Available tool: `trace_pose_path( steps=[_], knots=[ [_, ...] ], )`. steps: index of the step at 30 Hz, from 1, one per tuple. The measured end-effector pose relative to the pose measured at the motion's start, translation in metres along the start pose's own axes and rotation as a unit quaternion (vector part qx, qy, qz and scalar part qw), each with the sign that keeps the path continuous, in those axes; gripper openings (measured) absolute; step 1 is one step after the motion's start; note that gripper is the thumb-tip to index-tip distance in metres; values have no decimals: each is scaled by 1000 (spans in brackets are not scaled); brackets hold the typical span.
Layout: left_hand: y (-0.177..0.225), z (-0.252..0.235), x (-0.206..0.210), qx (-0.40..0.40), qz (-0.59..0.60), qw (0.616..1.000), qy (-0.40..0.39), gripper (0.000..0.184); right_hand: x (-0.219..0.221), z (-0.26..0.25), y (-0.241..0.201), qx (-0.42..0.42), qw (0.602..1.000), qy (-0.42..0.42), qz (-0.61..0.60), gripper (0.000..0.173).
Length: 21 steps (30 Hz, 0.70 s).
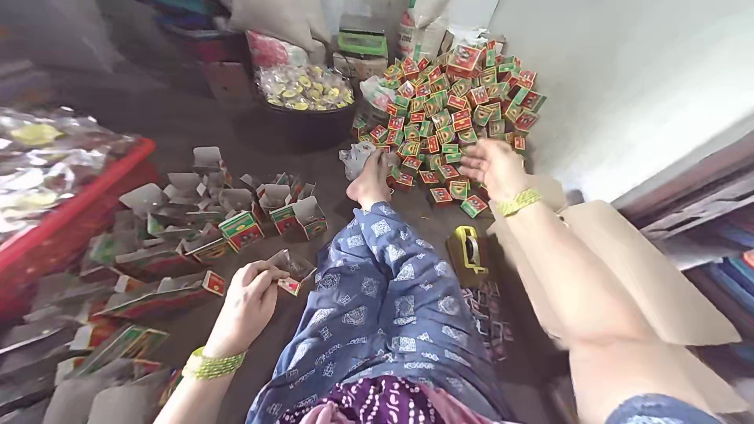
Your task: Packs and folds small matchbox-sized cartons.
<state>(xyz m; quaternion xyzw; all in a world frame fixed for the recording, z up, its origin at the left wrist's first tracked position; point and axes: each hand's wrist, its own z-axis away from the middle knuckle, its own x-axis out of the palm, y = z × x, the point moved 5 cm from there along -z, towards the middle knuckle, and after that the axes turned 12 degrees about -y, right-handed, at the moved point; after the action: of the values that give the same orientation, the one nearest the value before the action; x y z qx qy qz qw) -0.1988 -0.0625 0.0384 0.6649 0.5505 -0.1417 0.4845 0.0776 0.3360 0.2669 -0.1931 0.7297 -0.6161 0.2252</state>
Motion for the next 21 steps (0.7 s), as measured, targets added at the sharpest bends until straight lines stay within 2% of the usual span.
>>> trace_pose_path(
  steps=[3,5,7,9,12,16,18,21],
  knots=[
    [30,-5,-19,73,32,997,20,25,29,55,55,80,985,-113,105,42],
    [50,-11,-25,109,99,989,35,23,36,90,94,117,966,-164,162,41],
    [69,-20,-22,111,209,971,35,25,26,122,132,122,953,-179,212,37],
    [86,-28,-8,99,357,929,3,26,4,147,161,128,946,-156,253,34],
    [110,-34,36,58,549,830,-88,27,-41,180,196,180,915,-113,344,32],
    [144,-21,103,-77,686,703,-171,26,-90,223,232,297,852,-100,418,34],
    [154,-12,123,-155,698,678,-174,29,-108,239,245,337,830,-97,435,35],
    [163,-4,129,-188,671,678,-232,60,-126,251,262,358,818,-78,443,36]
  ],
)
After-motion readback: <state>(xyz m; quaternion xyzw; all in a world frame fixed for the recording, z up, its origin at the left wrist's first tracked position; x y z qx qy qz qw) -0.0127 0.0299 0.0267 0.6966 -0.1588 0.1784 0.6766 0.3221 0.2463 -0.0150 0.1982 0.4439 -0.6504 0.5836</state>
